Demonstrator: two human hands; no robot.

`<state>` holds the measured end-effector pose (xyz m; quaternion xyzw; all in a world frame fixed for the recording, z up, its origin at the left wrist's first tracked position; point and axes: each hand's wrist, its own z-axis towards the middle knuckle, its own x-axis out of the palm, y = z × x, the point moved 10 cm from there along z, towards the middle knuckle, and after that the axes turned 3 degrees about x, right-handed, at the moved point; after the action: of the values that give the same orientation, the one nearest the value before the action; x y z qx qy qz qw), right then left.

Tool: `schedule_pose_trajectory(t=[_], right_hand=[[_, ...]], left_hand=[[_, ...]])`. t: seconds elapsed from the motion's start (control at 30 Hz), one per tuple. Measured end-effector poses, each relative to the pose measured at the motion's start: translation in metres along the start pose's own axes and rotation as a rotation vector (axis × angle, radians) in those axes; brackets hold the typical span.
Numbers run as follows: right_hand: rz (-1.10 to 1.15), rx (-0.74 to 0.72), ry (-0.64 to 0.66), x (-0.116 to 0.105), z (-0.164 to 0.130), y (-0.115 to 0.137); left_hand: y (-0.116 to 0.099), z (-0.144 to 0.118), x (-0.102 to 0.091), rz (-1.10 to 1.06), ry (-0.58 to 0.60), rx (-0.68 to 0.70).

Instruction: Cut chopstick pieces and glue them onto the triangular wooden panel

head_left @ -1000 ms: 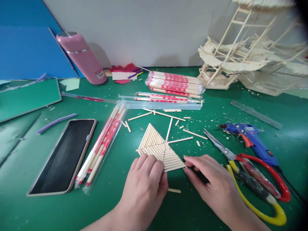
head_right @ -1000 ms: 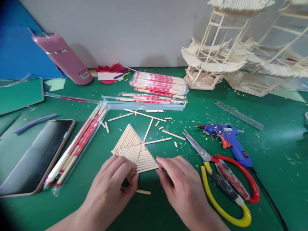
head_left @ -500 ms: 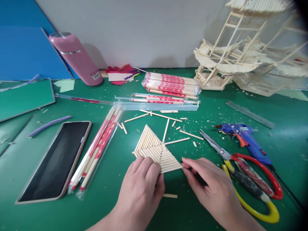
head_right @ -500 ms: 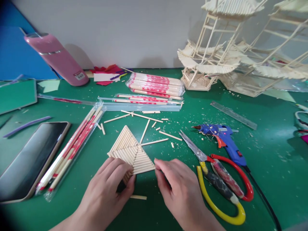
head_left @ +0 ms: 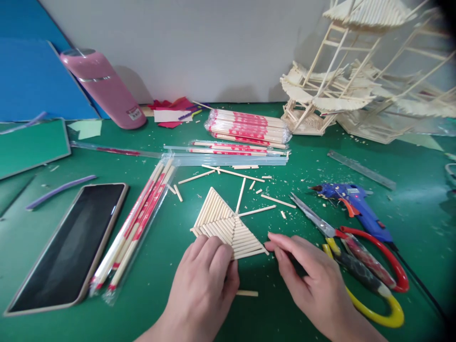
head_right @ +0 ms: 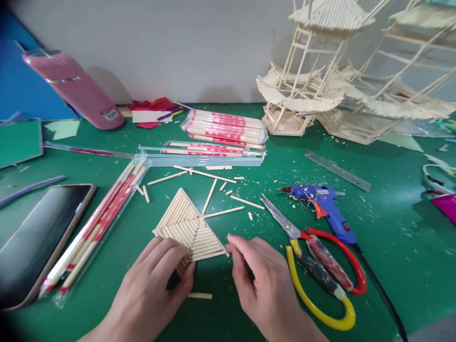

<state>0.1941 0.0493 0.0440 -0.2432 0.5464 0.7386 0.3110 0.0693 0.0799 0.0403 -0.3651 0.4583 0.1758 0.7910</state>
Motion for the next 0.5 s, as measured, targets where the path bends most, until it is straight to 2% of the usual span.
schedule_pose_trajectory(t=[0.23,0.5], right_hand=[[-0.062,-0.049,-0.032,0.0016,0.0003,0.0040],[-0.091,0.022,-0.018,0.0074,-0.0011,-0.0049]], left_hand=[[0.0005,-0.0005,0.0011,0.003,-0.015,0.009],[-0.0019,0.0013,-0.0004,-0.014,0.000,0.006]])
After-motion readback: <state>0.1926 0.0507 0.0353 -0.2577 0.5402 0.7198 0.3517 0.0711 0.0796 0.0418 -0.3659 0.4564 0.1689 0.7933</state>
